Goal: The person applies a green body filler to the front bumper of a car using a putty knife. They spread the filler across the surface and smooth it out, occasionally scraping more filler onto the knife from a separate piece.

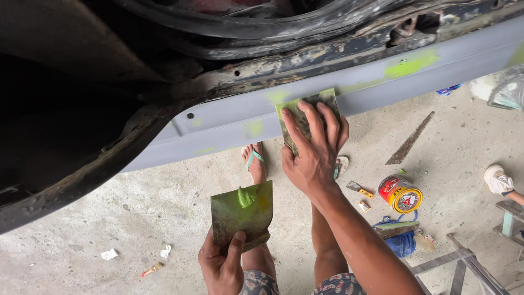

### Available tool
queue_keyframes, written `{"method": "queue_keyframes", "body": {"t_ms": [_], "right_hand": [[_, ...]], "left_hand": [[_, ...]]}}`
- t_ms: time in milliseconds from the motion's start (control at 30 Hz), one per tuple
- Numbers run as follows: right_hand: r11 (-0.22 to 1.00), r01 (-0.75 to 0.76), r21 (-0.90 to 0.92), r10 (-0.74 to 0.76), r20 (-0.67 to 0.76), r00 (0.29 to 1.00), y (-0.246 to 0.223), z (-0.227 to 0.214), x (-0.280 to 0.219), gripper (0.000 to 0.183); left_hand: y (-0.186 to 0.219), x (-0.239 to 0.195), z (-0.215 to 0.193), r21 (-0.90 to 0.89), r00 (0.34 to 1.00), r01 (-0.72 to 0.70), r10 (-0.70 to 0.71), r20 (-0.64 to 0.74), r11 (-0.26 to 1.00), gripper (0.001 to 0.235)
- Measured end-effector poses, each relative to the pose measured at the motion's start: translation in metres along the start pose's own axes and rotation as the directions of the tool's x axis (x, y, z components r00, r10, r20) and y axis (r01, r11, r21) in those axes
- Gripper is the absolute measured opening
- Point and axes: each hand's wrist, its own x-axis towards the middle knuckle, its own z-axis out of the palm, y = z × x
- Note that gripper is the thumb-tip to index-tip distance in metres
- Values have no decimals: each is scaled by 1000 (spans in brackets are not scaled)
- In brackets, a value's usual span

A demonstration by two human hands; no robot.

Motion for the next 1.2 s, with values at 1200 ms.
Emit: {"method": "queue_keyframes", "body": {"t_ms": [1200], "right_hand": [[994,-98,-51,94,-84,992,-5,8,6,73]], "left_hand": [[16,12,-27,-27,999,27,-28,-37,999,12]]}}
